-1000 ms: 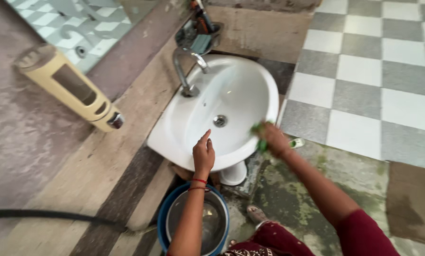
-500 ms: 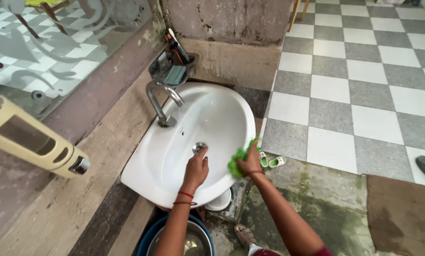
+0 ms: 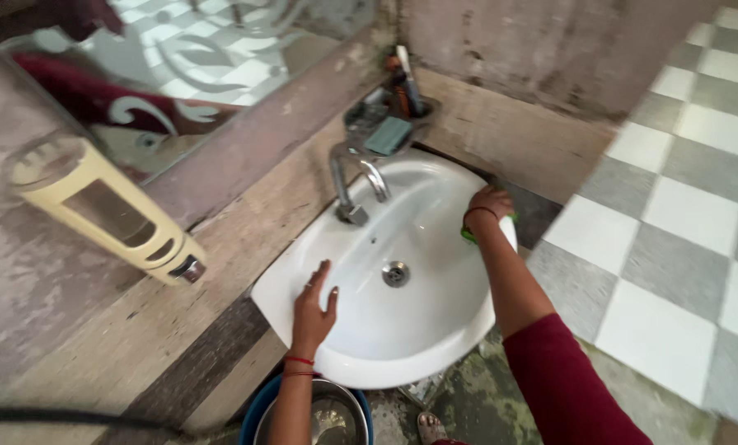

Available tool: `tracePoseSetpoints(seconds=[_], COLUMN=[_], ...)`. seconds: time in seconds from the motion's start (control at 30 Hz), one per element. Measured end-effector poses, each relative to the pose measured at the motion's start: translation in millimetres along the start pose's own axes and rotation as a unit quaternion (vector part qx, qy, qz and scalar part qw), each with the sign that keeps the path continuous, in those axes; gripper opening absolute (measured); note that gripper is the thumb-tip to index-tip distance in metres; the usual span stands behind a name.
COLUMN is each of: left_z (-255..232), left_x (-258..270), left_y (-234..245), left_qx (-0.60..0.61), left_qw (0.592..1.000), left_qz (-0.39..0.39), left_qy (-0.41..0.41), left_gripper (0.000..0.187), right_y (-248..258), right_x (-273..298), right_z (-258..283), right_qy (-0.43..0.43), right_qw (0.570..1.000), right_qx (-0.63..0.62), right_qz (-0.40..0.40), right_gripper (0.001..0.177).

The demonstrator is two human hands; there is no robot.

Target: The person scrubs a white pedestal sink with a green sponge, cleaning the basin, faucet, and pedestal. They rinse the sponge under running water and wipe the surrounding countertop and wall area.

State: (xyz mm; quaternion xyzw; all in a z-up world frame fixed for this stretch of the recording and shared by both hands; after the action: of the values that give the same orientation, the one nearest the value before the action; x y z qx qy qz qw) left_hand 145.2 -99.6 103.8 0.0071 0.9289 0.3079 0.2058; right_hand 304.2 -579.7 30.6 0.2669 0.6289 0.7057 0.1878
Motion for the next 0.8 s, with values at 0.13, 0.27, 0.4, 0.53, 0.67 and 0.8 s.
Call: tracePoseSetpoints(seconds=[0.13, 0.27, 0.4, 0.53, 0.67, 0.8], left_z=[6.4, 9.8, 13.5, 17.4, 15.0, 17.3], left_x=[2.3, 3.2, -1.0, 3.7, 3.3, 5.1], left_y=[-5.3, -12.0, -8.3, -8.5, -2.1, -5.2], left_qx=[-0.025, -0.073, -0.093, -0.086, -0.079, -0.072], left_qw=[0.999, 0.993, 0.991, 0.99, 0.991, 0.991], left_qz=[0.018, 0.032, 0.021, 0.014, -0.01, -0.003], left_qy=[0.045, 0.083, 0.089, 0.107, 0.107, 0.115], left_gripper=[0.059, 0.056, 0.055, 0.053, 0.05, 0.049], right_y=[-3.5, -33.2, -62.2, -38.8, 11.9, -8.6], right_x=[-9.6, 18.2, 56.2, 34.6, 5.1, 33.2], right_z=[133.3, 241.6, 297.8, 251.6, 179.1, 100.7], right_qy=[0.173, 0.382, 0.583, 0.62, 0.578, 0.454], right_qw=[0.982, 0.918, 0.805, 0.775, 0.804, 0.822], right_qx=[0.049, 0.035, 0.058, 0.039, 0.032, 0.335], right_qz=[-0.064, -0.094, -0.093, -0.113, -0.133, -0.079], right_gripper=[0.072, 0.069, 0.066, 0.063, 0.061, 0.084])
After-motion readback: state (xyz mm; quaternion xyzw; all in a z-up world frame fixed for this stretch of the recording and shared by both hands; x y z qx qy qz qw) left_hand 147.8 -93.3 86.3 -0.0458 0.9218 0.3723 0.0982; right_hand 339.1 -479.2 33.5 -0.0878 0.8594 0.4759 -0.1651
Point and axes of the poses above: each hand's wrist, its own x-axis away from the middle knuckle, its own y-axis out of the back of the hand, z = x × y, the point moved 10 cm from there along -x, towards the middle knuckle, and after that the axes turned 8 degrees about y, right-handed, at the moved point
